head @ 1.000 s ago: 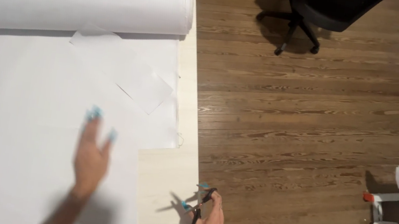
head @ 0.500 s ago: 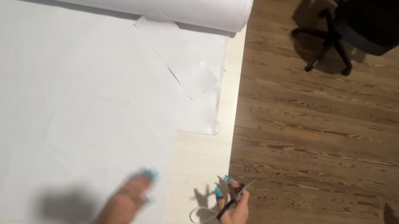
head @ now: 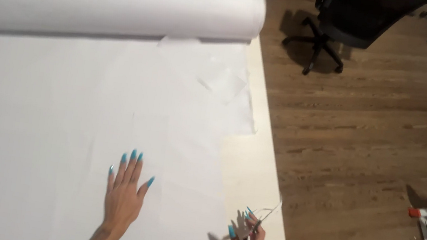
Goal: Cutting and measuring white material on a workshop table using scissors and a ruler.
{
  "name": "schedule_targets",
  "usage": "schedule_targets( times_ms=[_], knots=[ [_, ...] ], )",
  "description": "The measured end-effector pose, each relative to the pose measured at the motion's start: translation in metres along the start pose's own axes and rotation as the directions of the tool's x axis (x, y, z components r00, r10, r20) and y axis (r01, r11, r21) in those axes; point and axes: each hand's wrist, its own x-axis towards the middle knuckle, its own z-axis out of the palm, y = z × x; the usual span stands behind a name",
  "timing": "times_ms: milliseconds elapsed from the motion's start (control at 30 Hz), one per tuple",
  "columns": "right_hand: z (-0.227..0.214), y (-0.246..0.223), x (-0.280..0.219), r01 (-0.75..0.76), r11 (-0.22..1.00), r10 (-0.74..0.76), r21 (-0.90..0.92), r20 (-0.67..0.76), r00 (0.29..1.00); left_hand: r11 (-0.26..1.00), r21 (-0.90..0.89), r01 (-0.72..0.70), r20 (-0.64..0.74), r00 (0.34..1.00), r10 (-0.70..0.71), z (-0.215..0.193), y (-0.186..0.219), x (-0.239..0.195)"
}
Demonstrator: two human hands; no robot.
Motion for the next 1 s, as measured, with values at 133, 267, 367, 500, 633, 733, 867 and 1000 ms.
schedule_targets(
  times_ms=[133,267,367,500,633,733,867,1000],
  knots=[
    [0.024,-0.039,-0.055,-0.166,0.982,0.163,-0.092,-0.035,0.986,0.998,0.016,-0.059,0.033,0.998,0.058,-0.005,-0.01,-0.014],
    [0.038,-0.052,-0.055,-0.405,0.548,0.746,0.732,-0.209,0.632,0.983,0.082,-0.164,0.006,0.986,0.164,0.003,-0.016,-0.014],
    [0.013,0.015,-0.068,-0.447,0.854,0.52,0.266,-0.45,0.726,0.945,0.121,-0.302,0.017,0.953,0.303,-0.005,-0.012,-0.009],
    [-0.001,-0.013,-0.086,-0.05,0.997,0.07,0.057,-0.456,0.887,0.798,0.007,-0.603,0.01,0.798,0.602,0.016,-0.024,0.0],
    [-0.02,-0.033,-0.083,0.01,0.997,-0.039,-0.074,-0.414,0.909,0.56,0.106,-0.822,-0.139,0.545,0.827,0.012,-0.024,0.042],
    [-0.02,-0.053,-0.075,0.109,0.971,-0.175,-0.211,-0.324,0.93,0.267,-0.214,-0.94,-0.086,0.29,0.953,-0.006,-0.012,0.074],
    [-0.014,-0.075,-0.058,0.131,0.931,-0.144,-0.34,-0.013,0.989,0.495,-0.409,-0.767,0.152,0.478,0.865,-0.036,0.011,0.083],
    [-0.016,-0.036,-0.042,0.213,0.856,-0.186,-0.471,0.104,0.977,0.822,-0.252,-0.512,0.008,0.848,0.53,-0.038,0.021,0.029]
  ],
)
